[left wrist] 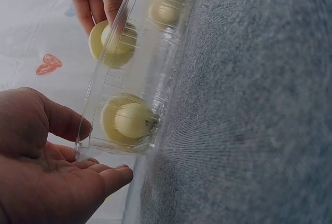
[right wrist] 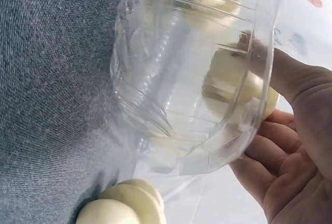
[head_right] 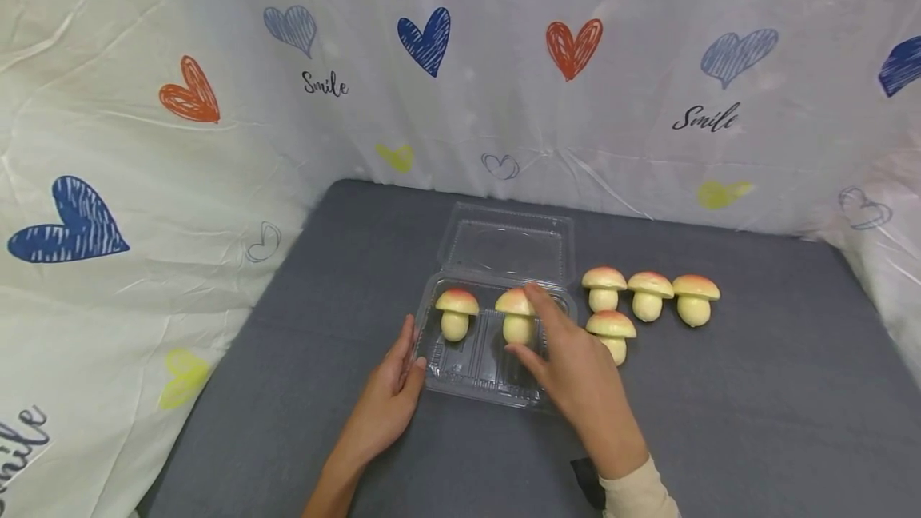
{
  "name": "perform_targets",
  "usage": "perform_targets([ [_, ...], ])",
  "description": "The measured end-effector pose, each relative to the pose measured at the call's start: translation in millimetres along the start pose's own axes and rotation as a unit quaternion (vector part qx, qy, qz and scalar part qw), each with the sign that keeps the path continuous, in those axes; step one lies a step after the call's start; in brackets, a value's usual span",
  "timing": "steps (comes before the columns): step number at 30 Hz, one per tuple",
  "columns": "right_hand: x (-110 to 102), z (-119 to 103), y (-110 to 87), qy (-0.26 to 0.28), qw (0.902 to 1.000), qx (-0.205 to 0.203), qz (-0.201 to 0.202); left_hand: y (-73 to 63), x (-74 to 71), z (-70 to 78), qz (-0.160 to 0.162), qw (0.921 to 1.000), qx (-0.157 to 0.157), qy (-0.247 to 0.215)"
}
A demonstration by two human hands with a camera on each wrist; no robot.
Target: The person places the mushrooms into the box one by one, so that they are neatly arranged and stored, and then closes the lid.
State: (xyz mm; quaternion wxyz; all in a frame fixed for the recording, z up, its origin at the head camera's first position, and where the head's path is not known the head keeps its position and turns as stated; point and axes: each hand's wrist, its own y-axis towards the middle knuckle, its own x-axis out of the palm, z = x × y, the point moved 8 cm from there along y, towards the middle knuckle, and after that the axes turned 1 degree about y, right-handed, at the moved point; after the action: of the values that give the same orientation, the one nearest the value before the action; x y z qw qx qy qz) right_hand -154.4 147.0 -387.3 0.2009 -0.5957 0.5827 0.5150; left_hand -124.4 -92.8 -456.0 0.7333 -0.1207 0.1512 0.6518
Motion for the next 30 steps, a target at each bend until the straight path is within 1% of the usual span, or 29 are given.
perform_targets([
  [10,6,-3,1.9,-0.016,0.9998,-0.01,-0.001,0.2,-0.9,0.0,0.002,1.0,0.002,-0.004],
  [15,9,-5,2.8,-0.017,0.9998,-0.005,-0.006,0.4,-0.2,0.7,-0.001,1.0,0.0,-0.003],
  [22,15,-6,5.2,-0.016,0.9997,-0.018,-0.005,0.4,-0.4,1.7,-0.002,1.0,0.0,-0.003],
  [30,21,-10,6.1,-0.013,0.9996,-0.023,-0.004,1.8,0.2,2.1,0.0,1.0,0.001,0.004],
])
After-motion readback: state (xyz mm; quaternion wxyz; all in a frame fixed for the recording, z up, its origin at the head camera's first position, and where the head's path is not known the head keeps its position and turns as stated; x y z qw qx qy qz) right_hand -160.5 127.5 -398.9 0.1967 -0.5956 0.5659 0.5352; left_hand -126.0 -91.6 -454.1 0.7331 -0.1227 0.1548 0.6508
